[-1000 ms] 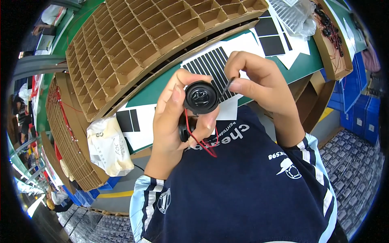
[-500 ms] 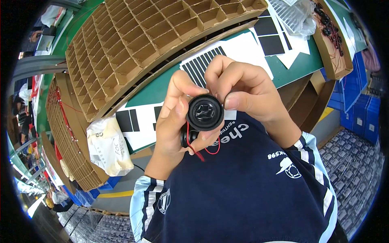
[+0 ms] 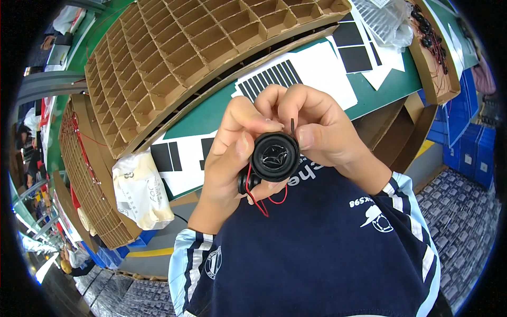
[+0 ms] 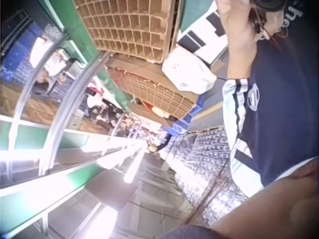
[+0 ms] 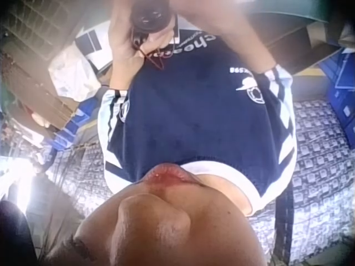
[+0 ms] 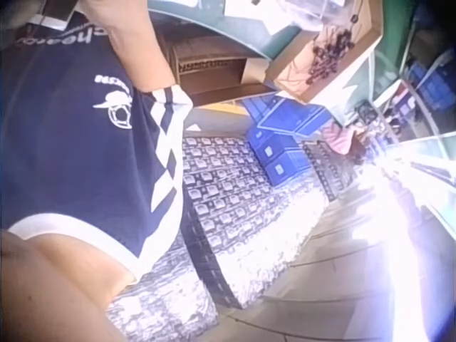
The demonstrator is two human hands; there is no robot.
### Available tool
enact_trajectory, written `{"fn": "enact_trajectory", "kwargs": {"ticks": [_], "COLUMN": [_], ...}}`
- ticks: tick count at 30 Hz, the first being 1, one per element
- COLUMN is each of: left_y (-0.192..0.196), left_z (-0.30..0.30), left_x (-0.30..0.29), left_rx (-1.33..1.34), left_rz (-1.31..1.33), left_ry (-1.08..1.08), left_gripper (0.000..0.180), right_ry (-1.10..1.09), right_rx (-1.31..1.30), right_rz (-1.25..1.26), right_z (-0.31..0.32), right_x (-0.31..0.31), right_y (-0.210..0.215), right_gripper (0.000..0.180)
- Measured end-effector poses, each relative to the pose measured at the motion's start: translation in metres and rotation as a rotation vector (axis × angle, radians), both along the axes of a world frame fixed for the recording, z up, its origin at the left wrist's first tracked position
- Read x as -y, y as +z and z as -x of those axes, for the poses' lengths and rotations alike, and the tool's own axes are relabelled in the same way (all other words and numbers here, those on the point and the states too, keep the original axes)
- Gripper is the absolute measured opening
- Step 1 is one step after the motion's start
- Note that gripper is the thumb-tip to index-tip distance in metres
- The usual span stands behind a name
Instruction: Manually assemble small electronic components into plastic housings at a factory workstation.
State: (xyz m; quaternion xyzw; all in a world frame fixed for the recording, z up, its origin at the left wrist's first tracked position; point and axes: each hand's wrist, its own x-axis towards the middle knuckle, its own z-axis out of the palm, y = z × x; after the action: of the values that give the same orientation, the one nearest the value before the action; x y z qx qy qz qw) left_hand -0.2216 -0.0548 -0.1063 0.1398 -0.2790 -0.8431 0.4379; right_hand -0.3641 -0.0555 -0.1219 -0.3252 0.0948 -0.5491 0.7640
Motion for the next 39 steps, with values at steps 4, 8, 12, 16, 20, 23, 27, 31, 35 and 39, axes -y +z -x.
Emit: {"fn": "enact_trajectory", "kwargs": {"ticks": [4, 8, 12, 16, 20, 23, 27, 31, 35, 39], "left_y": [0.001, 0.004, 0.003, -0.002, -0.004, -0.003, -0.004, -0.003, 0.001, -0.005], "left_z": [0.002, 0.002, 0.005, 0.005, 0.004, 0.004, 0.001, 0.003, 0.002, 0.002], "left_x": [0.001, 0.003, 0.003, 0.001, 0.000, -0.001, 0.001, -0.001, 0.000, -0.001], "left_rx": [-0.007, -0.047, -0.121, -0.163, -0.089, -0.053, -0.080, -0.005, 0.045, 0.083], "left_rz": [0.028, 0.013, -0.005, -0.030, -0.001, -0.042, -0.049, 0.012, 0.050, 0.072], "left_ry": [-0.010, -0.065, -0.044, -0.002, 0.030, 0.038, -0.004, 0.027, 0.018, 0.004], "left_gripper": [0.030, 0.028, 0.025, 0.023, 0.022, 0.021, 0.020, 0.021, 0.026, 0.035], "right_ry": [0.014, 0.027, 0.039, -0.041, -0.020, 0.021, 0.006, 0.047, 0.020, 0.049], "right_rx": [0.101, 0.106, 0.083, 0.112, 0.127, 0.160, 0.175, 0.178, 0.160, 0.037], "right_rz": [-0.068, -0.119, -0.124, -0.158, -0.186, -0.192, -0.205, -0.229, -0.280, -0.350], "right_z": [-0.004, -0.003, -0.002, -0.005, -0.008, -0.009, -0.011, -0.011, -0.013, -0.010], "right_x": [-0.004, -0.007, -0.004, -0.006, -0.008, -0.009, -0.010, -0.010, -0.010, -0.008], "right_y": [0.001, 0.005, 0.005, 0.010, 0.014, 0.013, 0.012, 0.011, 0.016, 0.017], "right_gripper": [0.012, 0.010, 0.010, 0.011, 0.010, 0.009, 0.009, 0.009, 0.010, 0.013]}}
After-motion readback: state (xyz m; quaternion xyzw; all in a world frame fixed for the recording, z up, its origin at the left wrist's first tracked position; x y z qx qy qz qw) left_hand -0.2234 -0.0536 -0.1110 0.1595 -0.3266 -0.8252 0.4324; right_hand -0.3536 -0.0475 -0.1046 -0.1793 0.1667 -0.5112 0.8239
